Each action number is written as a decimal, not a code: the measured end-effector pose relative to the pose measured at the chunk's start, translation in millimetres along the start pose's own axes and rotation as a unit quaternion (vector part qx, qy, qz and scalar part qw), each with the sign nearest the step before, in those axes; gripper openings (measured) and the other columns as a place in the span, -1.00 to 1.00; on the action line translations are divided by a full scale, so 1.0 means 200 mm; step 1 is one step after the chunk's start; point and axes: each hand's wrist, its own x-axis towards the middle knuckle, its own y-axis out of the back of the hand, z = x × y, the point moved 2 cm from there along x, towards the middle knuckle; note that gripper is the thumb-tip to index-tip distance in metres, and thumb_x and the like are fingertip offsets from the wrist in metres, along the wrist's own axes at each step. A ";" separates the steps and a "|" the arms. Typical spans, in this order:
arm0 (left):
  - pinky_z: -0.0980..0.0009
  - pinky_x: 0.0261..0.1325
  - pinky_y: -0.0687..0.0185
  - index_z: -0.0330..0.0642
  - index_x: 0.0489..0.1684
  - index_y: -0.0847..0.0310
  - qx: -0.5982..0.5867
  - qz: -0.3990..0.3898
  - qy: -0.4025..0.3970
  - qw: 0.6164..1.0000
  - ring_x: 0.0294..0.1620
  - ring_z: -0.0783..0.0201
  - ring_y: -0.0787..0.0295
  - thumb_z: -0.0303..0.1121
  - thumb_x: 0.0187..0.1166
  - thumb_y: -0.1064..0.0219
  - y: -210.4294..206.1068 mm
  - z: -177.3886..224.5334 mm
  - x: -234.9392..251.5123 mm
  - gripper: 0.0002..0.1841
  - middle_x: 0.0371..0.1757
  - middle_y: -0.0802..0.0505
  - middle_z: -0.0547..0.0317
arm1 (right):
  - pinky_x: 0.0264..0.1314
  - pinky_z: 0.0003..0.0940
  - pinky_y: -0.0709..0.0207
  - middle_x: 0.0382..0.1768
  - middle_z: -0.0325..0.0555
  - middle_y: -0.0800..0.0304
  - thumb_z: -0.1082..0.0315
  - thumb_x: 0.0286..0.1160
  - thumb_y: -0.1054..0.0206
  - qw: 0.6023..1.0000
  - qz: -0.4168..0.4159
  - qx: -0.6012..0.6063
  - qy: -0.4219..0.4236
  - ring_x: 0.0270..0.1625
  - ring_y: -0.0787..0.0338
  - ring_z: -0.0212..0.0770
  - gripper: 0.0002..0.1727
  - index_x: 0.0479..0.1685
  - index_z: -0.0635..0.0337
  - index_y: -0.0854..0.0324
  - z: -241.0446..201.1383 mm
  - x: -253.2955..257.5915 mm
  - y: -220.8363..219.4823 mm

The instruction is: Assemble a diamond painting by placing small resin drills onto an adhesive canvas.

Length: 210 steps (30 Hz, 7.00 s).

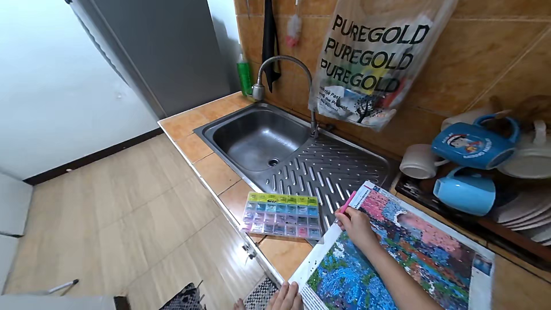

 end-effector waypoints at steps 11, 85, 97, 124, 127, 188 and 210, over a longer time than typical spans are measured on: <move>-0.18 0.48 -0.53 -0.51 0.23 -0.73 0.007 0.007 -0.002 1.000 0.46 -0.35 -0.67 -0.67 0.53 -0.19 -0.01 -0.01 -0.01 -0.65 0.41 -0.75 -0.32 | -0.18 -0.42 -0.69 -0.31 0.05 -0.75 0.48 0.77 -0.17 0.980 -0.002 0.182 -0.078 -0.37 -0.77 -0.29 -0.79 0.05 0.50 -0.61 0.01 0.00 0.00; -0.14 0.53 -0.50 -0.40 0.27 -0.73 -0.012 -0.008 -0.052 0.999 0.52 -0.32 -0.62 -0.66 0.52 -0.20 -0.04 -0.04 -0.05 -0.63 0.47 -0.73 -0.24 | -0.03 0.12 -0.59 -0.31 0.18 -0.82 0.45 0.55 -0.33 0.966 0.253 0.028 0.030 -0.24 -0.80 0.06 -0.80 -0.14 0.46 -0.76 0.31 -0.44 0.12; -0.12 0.53 -0.51 -0.39 0.27 -0.74 -0.014 -0.004 -0.052 0.999 0.53 -0.32 -0.61 -0.68 0.49 -0.21 -0.04 -0.04 -0.05 -0.61 0.48 -0.72 -0.23 | 0.00 0.18 -0.57 -0.24 0.25 -0.83 0.45 0.56 -0.31 0.968 0.248 0.011 0.029 -0.18 -0.81 0.13 -0.80 -0.16 0.46 -0.77 0.30 -0.45 0.12; -0.10 0.53 -0.52 -0.38 0.28 -0.73 -0.006 0.003 -0.056 0.998 0.54 -0.27 -0.62 -0.67 0.49 -0.21 -0.05 -0.04 -0.05 -0.60 0.49 -0.73 -0.19 | 0.15 0.12 -0.62 -0.10 0.20 -0.87 0.49 0.52 -0.32 0.979 0.193 0.024 0.065 -0.01 -0.84 0.09 -0.82 -0.19 0.45 -0.80 0.31 -0.45 0.17; -0.10 0.54 -0.51 -0.37 0.29 -0.73 -0.005 0.005 -0.054 0.999 0.55 -0.26 -0.61 -0.68 0.48 -0.22 -0.04 -0.04 -0.06 -0.59 0.50 -0.72 -0.18 | 0.05 -0.25 -0.65 -0.15 0.11 -0.84 0.47 0.54 -0.28 0.966 0.232 0.100 0.045 -0.11 -0.80 -0.21 -0.80 -0.15 0.49 -0.73 0.30 -0.47 0.20; 0.11 0.49 -0.60 -0.25 0.26 -0.76 0.059 0.095 -0.075 0.991 0.50 -0.05 -0.70 -0.64 0.36 -0.29 -0.11 -0.08 -0.07 -0.55 0.43 -0.80 0.01 | -0.08 -0.51 -0.72 -0.22 0.07 -0.90 0.45 0.42 -0.33 0.967 0.077 0.077 0.231 -0.23 -0.88 -0.26 -0.81 -0.29 0.39 -0.84 -0.13 -0.64 -0.41; 0.06 0.49 -0.61 -0.20 0.28 -0.77 0.047 0.102 -0.083 0.990 0.51 -0.03 -0.70 -0.65 0.34 -0.32 -0.12 -0.11 -0.07 -0.53 0.44 -0.80 0.04 | -0.22 -0.47 -0.80 -0.39 -0.17 -0.85 0.56 0.68 -0.09 0.912 0.018 0.407 -0.034 -0.37 -0.87 -0.33 -0.82 -0.17 0.32 -0.62 -0.11 -0.64 -0.14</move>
